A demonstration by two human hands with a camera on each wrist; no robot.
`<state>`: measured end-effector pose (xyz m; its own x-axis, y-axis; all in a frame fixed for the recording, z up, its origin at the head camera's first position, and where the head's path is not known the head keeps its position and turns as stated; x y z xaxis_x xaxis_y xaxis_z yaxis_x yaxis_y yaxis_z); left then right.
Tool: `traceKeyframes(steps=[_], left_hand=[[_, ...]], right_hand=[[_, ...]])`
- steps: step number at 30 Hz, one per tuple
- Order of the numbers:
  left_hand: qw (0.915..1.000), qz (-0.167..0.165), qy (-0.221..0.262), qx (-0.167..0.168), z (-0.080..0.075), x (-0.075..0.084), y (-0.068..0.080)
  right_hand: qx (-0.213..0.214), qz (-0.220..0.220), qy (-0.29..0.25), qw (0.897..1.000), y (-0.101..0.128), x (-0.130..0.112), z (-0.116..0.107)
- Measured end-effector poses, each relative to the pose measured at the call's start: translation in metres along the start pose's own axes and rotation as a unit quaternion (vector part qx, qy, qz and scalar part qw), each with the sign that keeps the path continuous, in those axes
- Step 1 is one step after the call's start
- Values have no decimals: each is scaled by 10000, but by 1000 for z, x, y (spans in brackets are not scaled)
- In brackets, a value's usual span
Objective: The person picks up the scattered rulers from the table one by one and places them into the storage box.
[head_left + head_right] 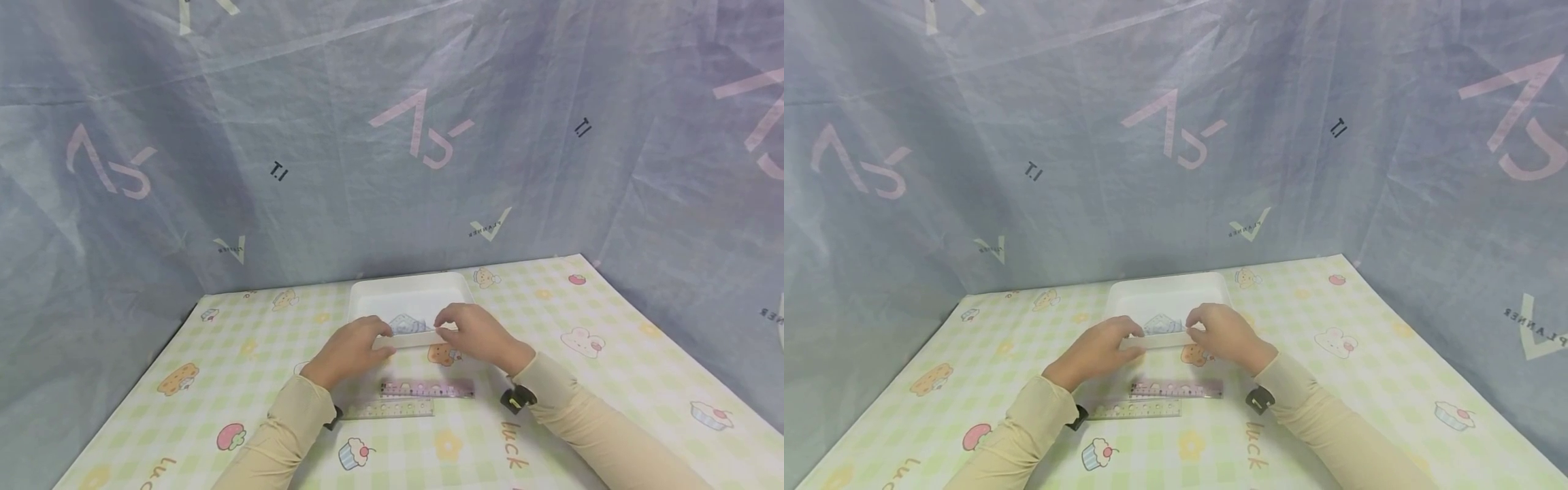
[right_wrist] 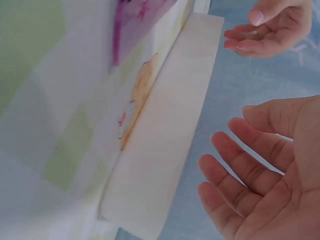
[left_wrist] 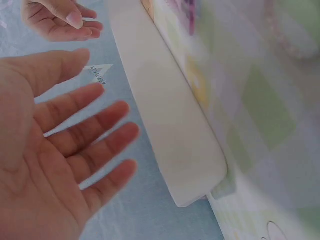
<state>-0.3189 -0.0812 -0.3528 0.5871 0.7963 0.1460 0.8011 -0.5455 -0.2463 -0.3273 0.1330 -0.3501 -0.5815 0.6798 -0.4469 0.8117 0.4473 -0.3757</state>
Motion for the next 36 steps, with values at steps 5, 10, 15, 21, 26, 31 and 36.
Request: traceKeyframes(steps=[5,10,15,21,26,31,36], left_hand=[[9989,450,82,-134,0,9,-1],[9960,364,338,-747,6,13,0],[9909,253,313,-1287,17,13,3],[9870,509,170,-1515,27,15,3],[9839,706,-96,-1640,35,20,3],[9830,560,161,-1743,36,27,4],[9833,344,231,-1771,35,30,6]], right_hand=[[-436,-130,12,9990,1,-11,5],[-1331,-96,86,9910,6,-16,16],[-2119,230,182,9768,13,-16,25],[-2792,722,214,9573,19,-13,31],[-2939,1160,70,9487,23,-10,33],[-2872,1139,175,9509,24,-11,36],[-2820,1035,275,9534,24,-12,38]])
Point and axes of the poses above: each hand's wrist, its own y-axis away from the middle knuckle, its own z-axis out of the palm, x = y × z, the point moved 5 cm from there along -y, towards the middle knuckle, and after that the axes turned 6 degrees about -y, right-handed, at the moved point
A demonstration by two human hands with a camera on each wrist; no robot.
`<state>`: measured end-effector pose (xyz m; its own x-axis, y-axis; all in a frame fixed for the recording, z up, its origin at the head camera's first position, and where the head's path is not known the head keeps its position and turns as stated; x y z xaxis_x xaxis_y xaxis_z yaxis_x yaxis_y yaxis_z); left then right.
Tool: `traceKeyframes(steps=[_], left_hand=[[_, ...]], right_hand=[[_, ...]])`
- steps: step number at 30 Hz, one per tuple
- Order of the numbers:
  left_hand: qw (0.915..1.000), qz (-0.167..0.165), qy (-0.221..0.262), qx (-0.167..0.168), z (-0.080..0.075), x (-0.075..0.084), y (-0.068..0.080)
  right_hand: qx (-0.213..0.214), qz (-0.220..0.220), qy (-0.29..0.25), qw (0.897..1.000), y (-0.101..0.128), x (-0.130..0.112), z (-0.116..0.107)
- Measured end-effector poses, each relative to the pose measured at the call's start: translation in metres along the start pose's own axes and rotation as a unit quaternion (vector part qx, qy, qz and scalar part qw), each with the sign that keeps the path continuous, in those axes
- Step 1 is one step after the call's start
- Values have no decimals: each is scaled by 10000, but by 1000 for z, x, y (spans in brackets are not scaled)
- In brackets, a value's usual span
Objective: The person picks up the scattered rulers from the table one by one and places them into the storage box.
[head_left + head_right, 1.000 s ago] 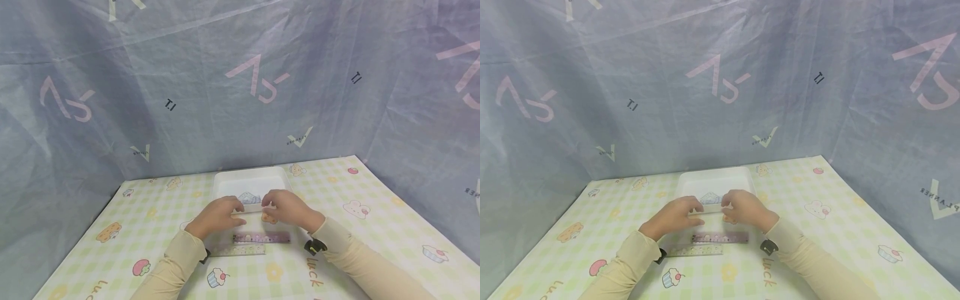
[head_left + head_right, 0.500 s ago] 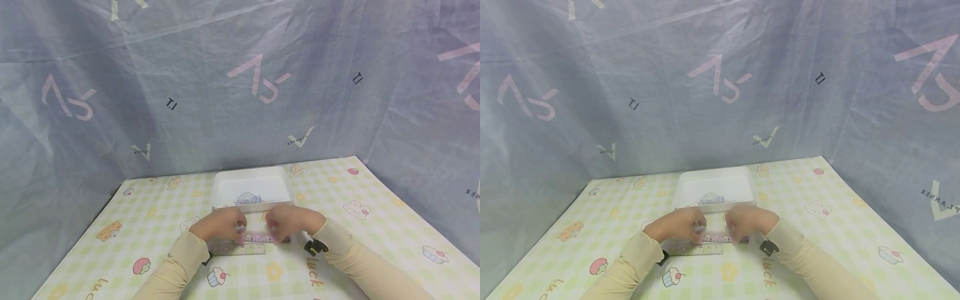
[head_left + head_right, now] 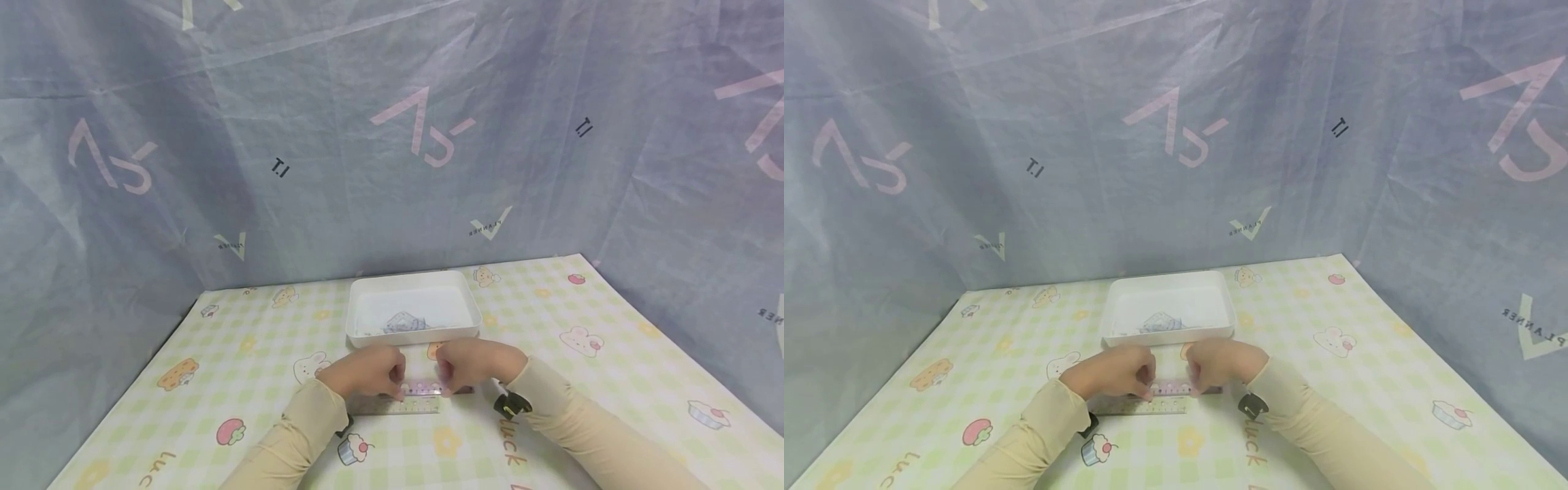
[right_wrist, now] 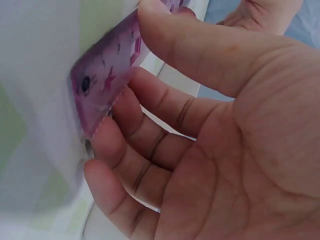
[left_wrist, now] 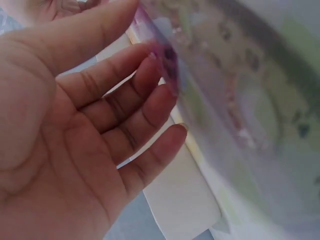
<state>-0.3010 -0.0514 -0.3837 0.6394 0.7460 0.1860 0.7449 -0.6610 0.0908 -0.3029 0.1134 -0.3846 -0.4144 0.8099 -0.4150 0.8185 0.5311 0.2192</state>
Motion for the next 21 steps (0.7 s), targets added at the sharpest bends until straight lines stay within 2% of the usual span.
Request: traceKeyframes(steps=[12,21], left_hand=[[9997,-234,-64,-100,2,-1,-2],[9990,-312,-305,-3,-1,6,0]], right_hand=[[-33,31,-50,10000,2,-4,-3],[-36,65,-194,9998,1,-3,-2]])
Point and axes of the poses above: each hand's wrist, its own y-axis away from the middle knuckle, its own z-axis out of the palm, x = y × z, the point moved 5 cm from there along -y, towards the middle knuckle, and after that the axes turned 6 degrees about -y, right-handed, at the moved point
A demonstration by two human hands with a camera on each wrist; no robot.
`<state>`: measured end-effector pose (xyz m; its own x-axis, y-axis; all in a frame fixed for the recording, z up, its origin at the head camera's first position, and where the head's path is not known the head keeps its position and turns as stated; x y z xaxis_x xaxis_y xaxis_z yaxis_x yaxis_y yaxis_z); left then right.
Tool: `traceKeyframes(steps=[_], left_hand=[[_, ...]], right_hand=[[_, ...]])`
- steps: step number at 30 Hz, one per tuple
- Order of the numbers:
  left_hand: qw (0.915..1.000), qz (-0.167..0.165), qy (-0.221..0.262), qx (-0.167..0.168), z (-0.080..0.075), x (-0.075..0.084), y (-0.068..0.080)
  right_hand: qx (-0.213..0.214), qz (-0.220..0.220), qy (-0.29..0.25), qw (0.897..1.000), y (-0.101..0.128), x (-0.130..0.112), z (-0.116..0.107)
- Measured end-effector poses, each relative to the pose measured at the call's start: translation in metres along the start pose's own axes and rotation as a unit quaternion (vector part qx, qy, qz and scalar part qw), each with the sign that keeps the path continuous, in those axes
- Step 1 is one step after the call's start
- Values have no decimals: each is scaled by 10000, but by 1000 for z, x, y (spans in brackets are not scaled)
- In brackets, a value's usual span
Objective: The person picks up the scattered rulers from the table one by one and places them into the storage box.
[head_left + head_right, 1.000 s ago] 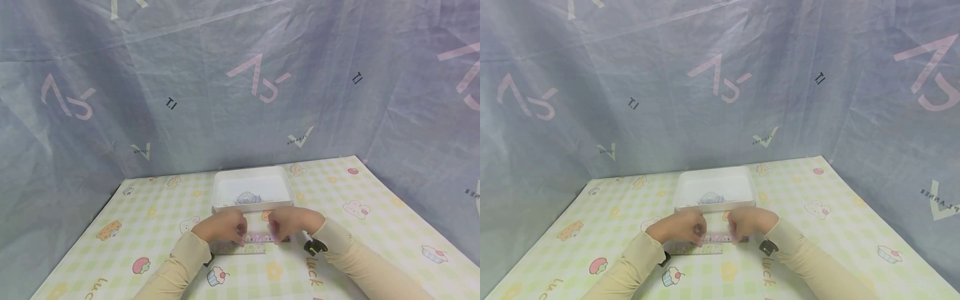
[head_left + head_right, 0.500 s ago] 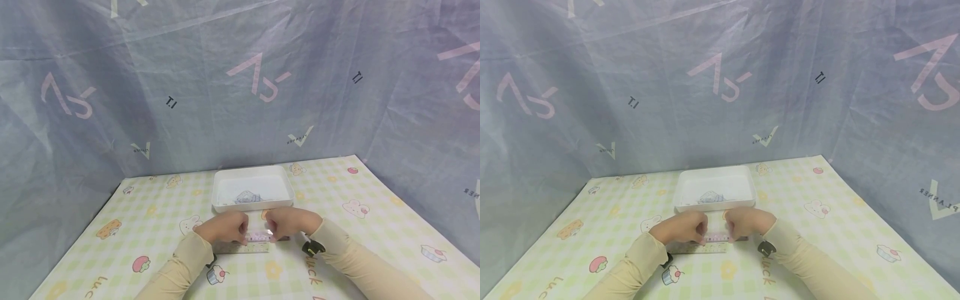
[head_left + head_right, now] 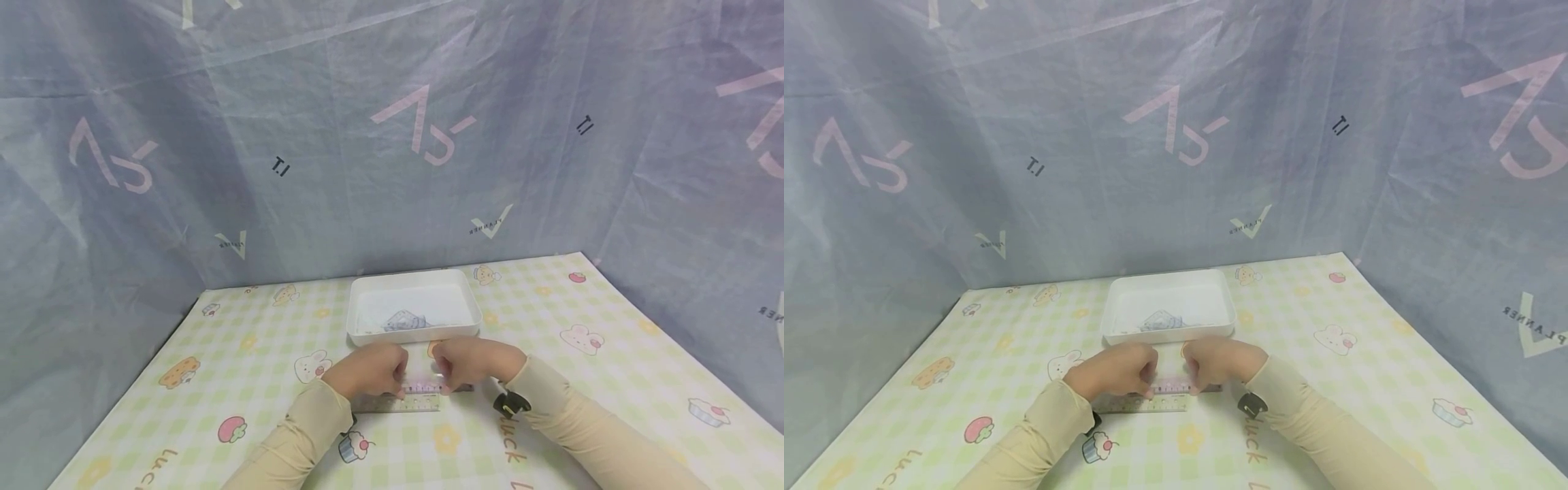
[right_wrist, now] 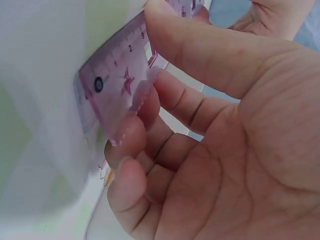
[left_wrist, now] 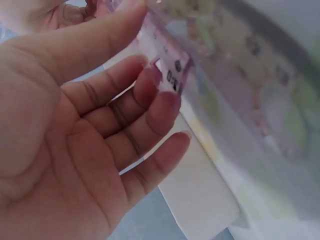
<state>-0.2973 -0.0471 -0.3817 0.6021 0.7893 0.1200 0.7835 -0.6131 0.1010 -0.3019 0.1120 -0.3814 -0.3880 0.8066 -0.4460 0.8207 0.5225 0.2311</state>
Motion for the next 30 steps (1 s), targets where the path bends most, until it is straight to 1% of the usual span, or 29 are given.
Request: traceKeyframes(steps=[5,8,12,15,24,26,30], left_hand=[[10000,-32,36,-10,0,1,0],[10000,-12,41,-3,1,0,-1],[10000,23,33,15,2,-2,-2],[10000,31,56,22,1,-1,-2],[9999,46,119,41,-1,-1,-1],[9998,96,156,38,-1,-2,-1],[9991,313,274,32,-1,-4,0]], right_hand=[[-19,66,-66,10000,-3,5,3],[-44,94,-258,9996,-4,7,4],[-66,20,-444,9990,-3,7,3],[-56,-40,-421,9991,-4,8,3],[-73,-34,-471,9989,-7,10,3],[-79,-135,-423,9990,-7,9,3],[-123,-560,-273,9980,-5,6,1]])
Point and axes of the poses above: each hand's wrist, its own y-axis away from the middle knuckle, its own z-axis out of the palm, x = y × z, the point moved 5 cm from there along -y, towards the middle knuckle, and after that the axes turned 6 degrees about -y, right-handed, at the moved point
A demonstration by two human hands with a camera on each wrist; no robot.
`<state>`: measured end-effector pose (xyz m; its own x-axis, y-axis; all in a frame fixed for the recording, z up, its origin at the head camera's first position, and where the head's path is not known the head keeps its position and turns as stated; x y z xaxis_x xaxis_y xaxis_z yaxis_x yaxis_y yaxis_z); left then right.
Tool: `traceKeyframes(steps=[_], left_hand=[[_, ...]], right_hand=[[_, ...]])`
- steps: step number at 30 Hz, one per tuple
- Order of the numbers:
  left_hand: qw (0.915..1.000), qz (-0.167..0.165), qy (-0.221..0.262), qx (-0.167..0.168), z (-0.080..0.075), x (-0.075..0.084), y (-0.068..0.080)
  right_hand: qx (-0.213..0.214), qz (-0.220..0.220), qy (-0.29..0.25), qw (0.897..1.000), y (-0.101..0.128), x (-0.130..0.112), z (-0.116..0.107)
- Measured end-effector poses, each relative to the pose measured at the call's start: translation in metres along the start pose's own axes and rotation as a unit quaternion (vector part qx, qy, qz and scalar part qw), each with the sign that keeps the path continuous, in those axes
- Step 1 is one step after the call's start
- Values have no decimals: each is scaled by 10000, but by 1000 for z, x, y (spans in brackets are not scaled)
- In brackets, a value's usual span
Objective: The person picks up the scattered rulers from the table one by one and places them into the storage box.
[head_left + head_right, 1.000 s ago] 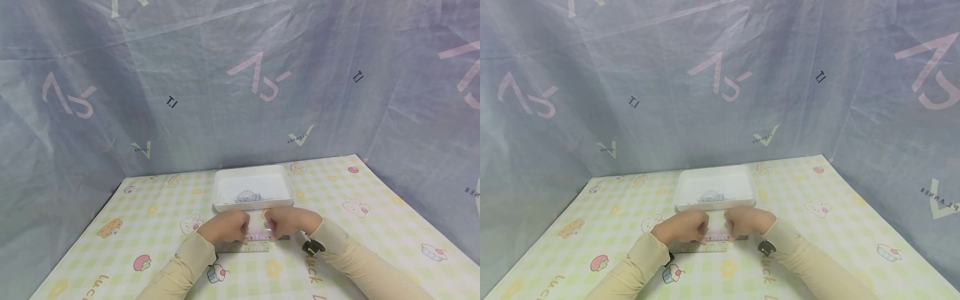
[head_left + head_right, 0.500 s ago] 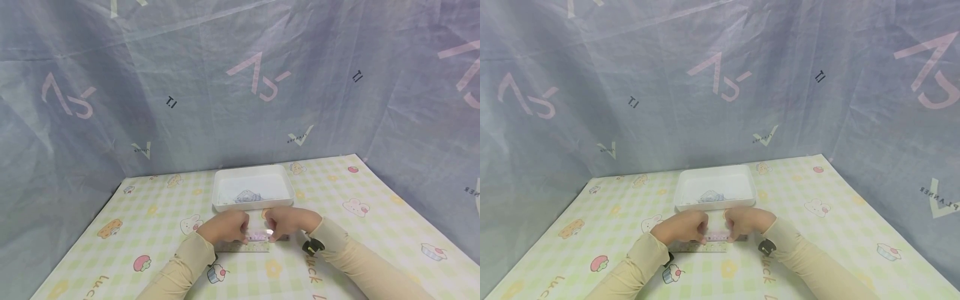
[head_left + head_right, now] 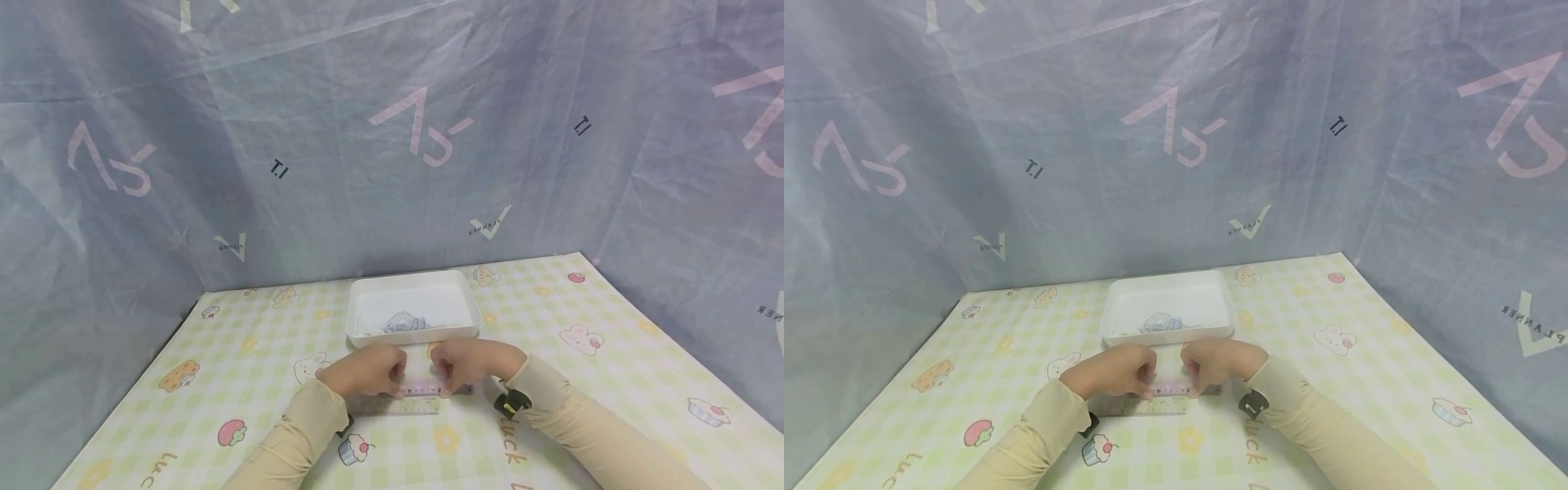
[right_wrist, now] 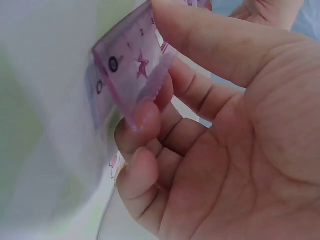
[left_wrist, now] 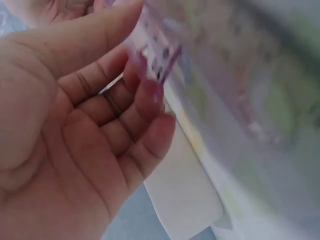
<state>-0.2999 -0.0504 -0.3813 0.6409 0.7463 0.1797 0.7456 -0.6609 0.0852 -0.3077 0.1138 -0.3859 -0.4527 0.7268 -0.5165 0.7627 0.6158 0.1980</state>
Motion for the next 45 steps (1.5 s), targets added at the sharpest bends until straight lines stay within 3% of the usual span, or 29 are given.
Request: traceKeyframes(steps=[6,17,21,24,27,31,37,40,45], left_hand=[[9997,140,217,13,-1,-5,3],[9988,422,166,163,-6,-6,5],[9976,519,-3,467,-19,-5,8],[9946,544,-133,873,-36,-6,10],[9910,409,-178,1258,-55,-8,13],[9863,-11,-228,1635,-80,-12,16],[9765,-464,287,2084,-116,-17,16],[9700,-594,581,2286,-125,-23,15],[9622,-738,641,2542,-125,-34,10]], right_hand=[[-112,-474,29,9988,3,-5,-5],[-146,-774,174,9967,6,-11,-10],[105,-887,381,9953,9,-17,-20],[403,-894,583,9935,10,-23,-33],[753,-918,844,9893,12,-33,-50],[1167,-1080,1073,9814,17,-51,-75],[1587,-949,547,9812,24,-62,-112],[1823,-915,304,9785,25,-62,-123],[2238,-879,233,9704,16,-53,-126]])
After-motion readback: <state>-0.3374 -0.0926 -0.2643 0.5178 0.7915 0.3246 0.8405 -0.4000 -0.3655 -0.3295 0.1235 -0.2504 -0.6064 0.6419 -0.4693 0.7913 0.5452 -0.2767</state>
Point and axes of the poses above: each hand's wrist, its own y-axis away from the middle knuckle, its own z-axis out of the palm, x = y × z, the point moved 5 cm from there along -y, towards the middle knuckle, and after that the axes turned 6 degrees about -y, right-handed, at the moved point
